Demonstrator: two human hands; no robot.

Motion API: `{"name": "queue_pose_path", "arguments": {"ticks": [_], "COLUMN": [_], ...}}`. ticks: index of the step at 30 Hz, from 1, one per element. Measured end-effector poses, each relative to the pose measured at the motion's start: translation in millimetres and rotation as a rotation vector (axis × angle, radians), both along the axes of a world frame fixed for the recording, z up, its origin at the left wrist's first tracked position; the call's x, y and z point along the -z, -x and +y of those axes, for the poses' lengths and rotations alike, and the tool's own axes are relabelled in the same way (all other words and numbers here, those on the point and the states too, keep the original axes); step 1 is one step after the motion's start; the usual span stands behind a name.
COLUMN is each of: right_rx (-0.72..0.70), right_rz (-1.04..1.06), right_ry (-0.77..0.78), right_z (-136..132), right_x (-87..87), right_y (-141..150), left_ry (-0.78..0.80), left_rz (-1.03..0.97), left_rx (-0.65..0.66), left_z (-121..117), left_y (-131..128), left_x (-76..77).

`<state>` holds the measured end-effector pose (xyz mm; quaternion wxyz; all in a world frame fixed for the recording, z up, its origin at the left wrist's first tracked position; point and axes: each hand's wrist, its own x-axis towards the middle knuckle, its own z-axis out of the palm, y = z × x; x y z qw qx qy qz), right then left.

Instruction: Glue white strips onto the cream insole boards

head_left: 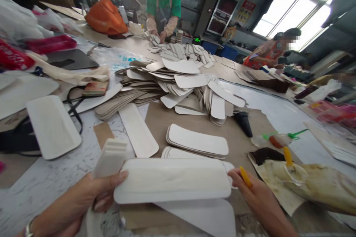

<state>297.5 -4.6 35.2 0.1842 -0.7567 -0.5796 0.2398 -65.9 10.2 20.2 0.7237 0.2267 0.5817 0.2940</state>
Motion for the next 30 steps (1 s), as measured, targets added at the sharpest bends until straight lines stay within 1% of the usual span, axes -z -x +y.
{"name": "queue_pose_path", "arguments": {"ticks": [1,3,4,5,6,8,10,12,14,17,21,24,26,30], "right_rx": [-0.048,-0.085,-0.076,-0.051,-0.017,0.039,0.053,0.038,0.017,-0.001,0.049,0.109,0.158,0.257], "right_rz": [-0.143,-0.346,-0.396,-0.397,-0.359,-0.218,-0.080,0.024,0.147,0.307,0.371,0.358,0.358,0.377], "right_ry": [-0.073,-0.176,-0.190,-0.161,-0.103,0.042,0.141,0.184,0.232,0.276,0.240,0.170,0.144,0.148], "right_z": [12.7,38.4,50.7,62.3,72.9,90.4,101.8,107.5,109.5,111.9,122.3,130.4,130.9,115.4], "right_x": [-1.6,-1.6,-0.1,2.2,5.2,11.9,18.4,22.9,24.2,20.8,15.4,12.9,8.9,-9.7], "right_y": [-7.1,-21.4,-28.1,-34.0,-39.1,-46.2,-49.1,-48.0,-44.1,-37.8,-39.3,-49.3,-57.2,-69.0], "left_ry": [-0.002,-0.065,-0.105,-0.145,-0.193,-0.246,-0.260,-0.246,-0.209,-0.133,-0.082,-0.073,-0.051,0.009], "left_rz": [-0.036,-0.063,-0.045,-0.035,-0.024,-0.017,-0.014,-0.017,-0.026,-0.037,-0.056,-0.043,-0.019,-0.052], "left_rx": [-0.011,-0.035,-0.038,-0.050,-0.065,-0.060,-0.051,-0.041,-0.016,0.023,0.011,-0.003,-0.011,-0.056], "left_z": [11.0,37.1,51.5,66.1,80.5,106.3,125.6,136.7,140.8,140.5,139.7,138.9,137.0,131.4], "left_y": [0.6,-2.2,-5.5,-9.9,-15.0,-25.9,-35.9,-44.0,-49.9,-55.0,-57.2,-56.5,-54.1,-40.1], "left_x": [-5.3,-18.8,-26.1,-32.9,-38.7,-46.1,-47.6,-44.7,-40.0,-32.9,-28.2,-30.9,-35.3,-44.8]}}
